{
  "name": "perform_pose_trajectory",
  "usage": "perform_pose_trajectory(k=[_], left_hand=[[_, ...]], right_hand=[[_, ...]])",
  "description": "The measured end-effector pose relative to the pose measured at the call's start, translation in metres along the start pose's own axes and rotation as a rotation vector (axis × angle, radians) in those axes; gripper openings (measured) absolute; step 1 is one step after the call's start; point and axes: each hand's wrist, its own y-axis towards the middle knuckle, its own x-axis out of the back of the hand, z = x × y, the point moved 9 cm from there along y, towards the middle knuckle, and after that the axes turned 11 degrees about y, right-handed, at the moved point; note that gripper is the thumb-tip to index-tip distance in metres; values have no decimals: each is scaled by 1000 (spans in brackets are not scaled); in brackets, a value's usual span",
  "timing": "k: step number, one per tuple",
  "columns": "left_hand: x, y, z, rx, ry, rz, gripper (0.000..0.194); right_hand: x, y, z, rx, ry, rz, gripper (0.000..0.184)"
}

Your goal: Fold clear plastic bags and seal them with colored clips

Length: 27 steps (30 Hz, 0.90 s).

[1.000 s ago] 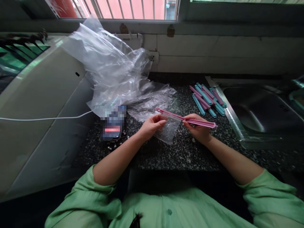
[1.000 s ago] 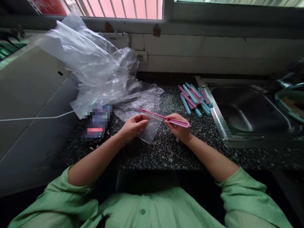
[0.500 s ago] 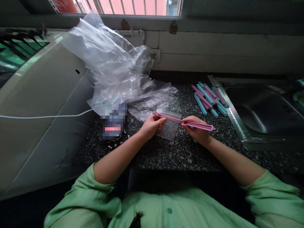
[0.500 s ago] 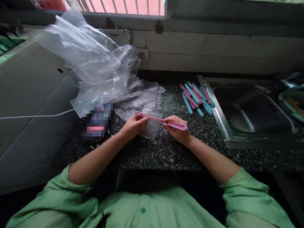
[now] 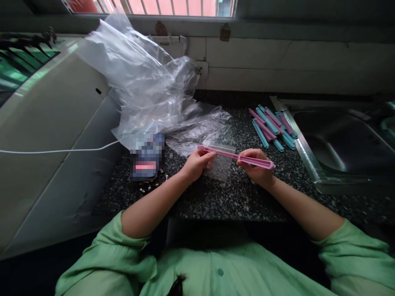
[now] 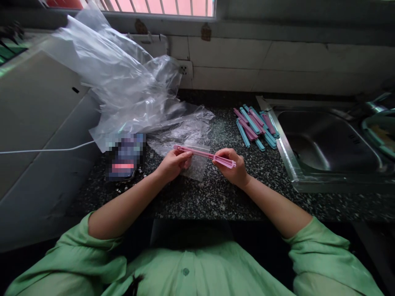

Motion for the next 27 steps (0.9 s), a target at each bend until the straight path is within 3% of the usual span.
perform_pose_trajectory(k=[7, 13, 19, 27], left_hand=[[1, -1, 2, 22, -22, -36, 31], [3, -2, 4, 21, -13, -66, 29], [3, -3, 3, 0, -5, -81, 29], [1, -4, 2, -14, 6, -81, 33]], right_hand=[[-1, 5, 12, 103, -9, 21, 8], [-2, 8, 14, 81, -29, 35, 7], [-1, 8, 19, 151, -37, 36, 6], [-3, 3, 11, 92, -2, 71, 12]])
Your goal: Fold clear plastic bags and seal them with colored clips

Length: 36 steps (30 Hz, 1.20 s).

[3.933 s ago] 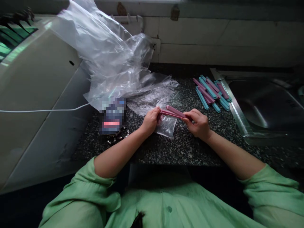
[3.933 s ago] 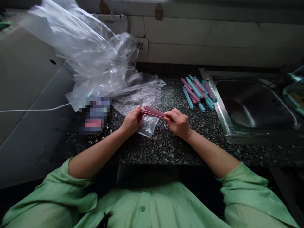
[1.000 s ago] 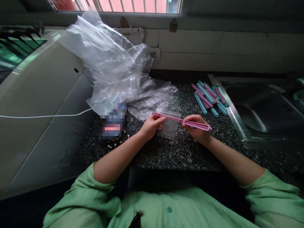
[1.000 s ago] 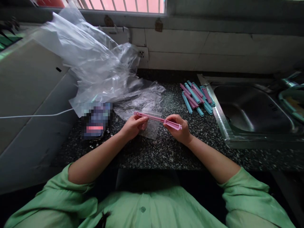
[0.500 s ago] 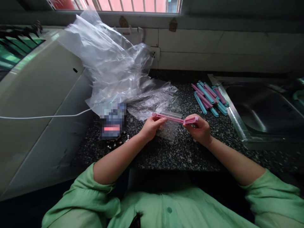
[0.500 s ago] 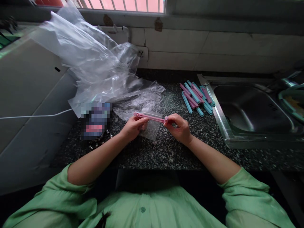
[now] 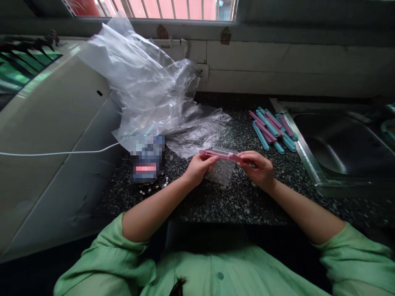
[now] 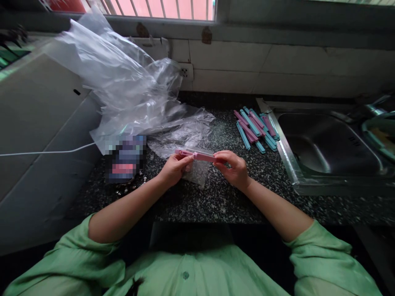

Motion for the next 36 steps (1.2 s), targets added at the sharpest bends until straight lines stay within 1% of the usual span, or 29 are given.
perform_pose_trajectory(k=[3, 8, 13, 17, 22, 27, 36], left_hand=[[-2, -1, -1, 8, -10, 7, 35], [-1, -3, -6, -18, -13, -22, 35], [0, -3, -6, -43, -10, -28, 33], [-1, -4, -8, -48, -7, -27, 33], [-2, -6, -14, -54, 6, -42, 38], [-2, -6, -17, -76, 44, -32, 39], [0, -3, -15, -100, 68, -32, 37]], right_hand=[[0, 0, 2, 9, -2, 1, 16], [0, 2, 9, 63, -20, 0, 21], [0, 1, 6, 49, -85, -9, 21], [-1, 0, 11, 126, -107, -8, 26], [-5, 1, 18, 200, -177, 36, 27], [-8, 0, 17, 200, -219, 56, 25], [-10, 0, 15, 167, -199, 64, 25]])
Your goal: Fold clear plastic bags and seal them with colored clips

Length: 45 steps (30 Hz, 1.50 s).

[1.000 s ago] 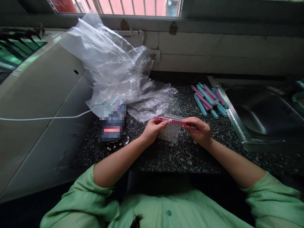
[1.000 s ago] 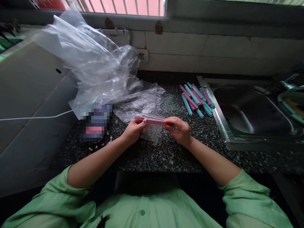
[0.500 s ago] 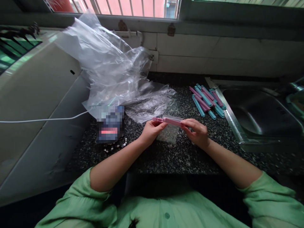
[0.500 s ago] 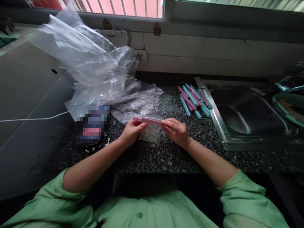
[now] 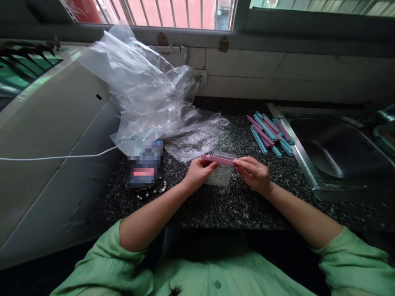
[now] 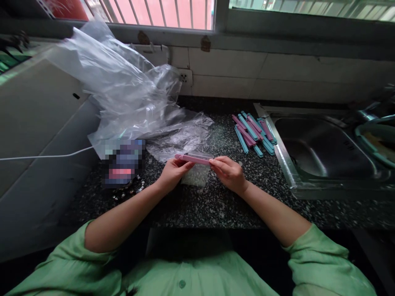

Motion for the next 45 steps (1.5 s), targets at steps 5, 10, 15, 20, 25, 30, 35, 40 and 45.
perform_pose_trajectory(k=[5, 10, 15, 20, 25, 30, 35, 40, 45], left_hand=[[-1, 0, -1, -3, 2, 13, 32], [-4, 0, -1, -5, 15, 36, 25], [-2, 0, -2, -7, 60, 56, 25], [5, 0, -11, -62, 120, 25, 34], [14, 4, -8, -62, 141, -38, 44], [9, 4, -13, -111, 168, 17, 42], [1, 1, -16, -114, 209, 86, 39], [0, 0, -19, -122, 235, 81, 40], [0, 1, -17, -119, 252, 84, 41]], right_hand=[[-2, 0, -3, -32, -4, 15, 24], [-4, -1, -3, -26, -74, 31, 24], [-4, -1, 1, 24, -88, 29, 25], [-4, -2, 0, 44, -114, 37, 27], [-4, -3, -5, -18, -46, 31, 24], [-5, -9, -40, -451, 273, 5, 41], [-21, -16, -52, -699, 365, 184, 35], [-19, -10, -44, -625, 297, 171, 22], [-16, -5, -37, -553, 277, 162, 18]])
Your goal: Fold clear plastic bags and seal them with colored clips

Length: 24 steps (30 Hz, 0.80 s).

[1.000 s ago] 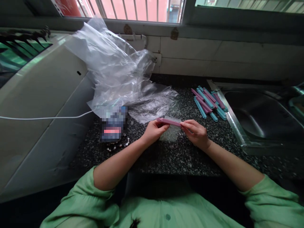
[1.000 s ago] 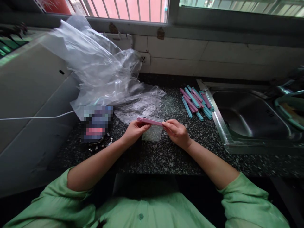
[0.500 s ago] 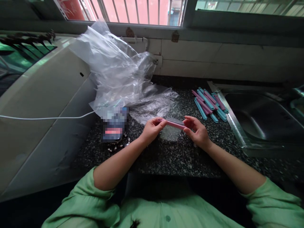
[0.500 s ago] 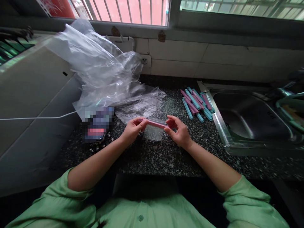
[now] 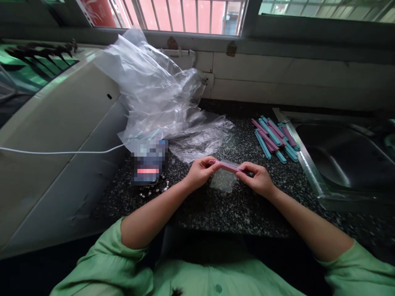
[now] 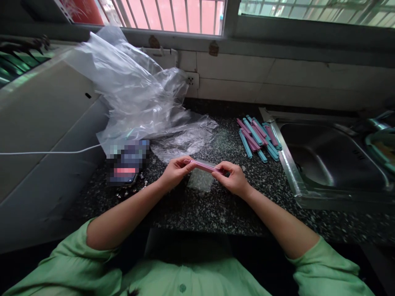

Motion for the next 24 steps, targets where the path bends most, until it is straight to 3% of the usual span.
perform_pose_trajectory(k=[4, 10, 14, 17, 24], left_hand=[[-3, 1, 4, 2, -25, 21, 38], [-25, -2, 18, 48, 117, 227, 34], [-24, -3, 8, -72, 220, 211, 32], [-22, -3, 2, -105, 232, 202, 31], [-10, 1, -8, -123, -57, 63, 37]], right_hand=[[5, 0, 5, 59, 8, -38, 16], [19, -2, 5, 48, 27, -167, 16], [27, -3, 4, 27, 33, -231, 19], [24, -2, 7, 32, 34, -189, 20], [3, 0, 1, 21, 47, -39, 26]])
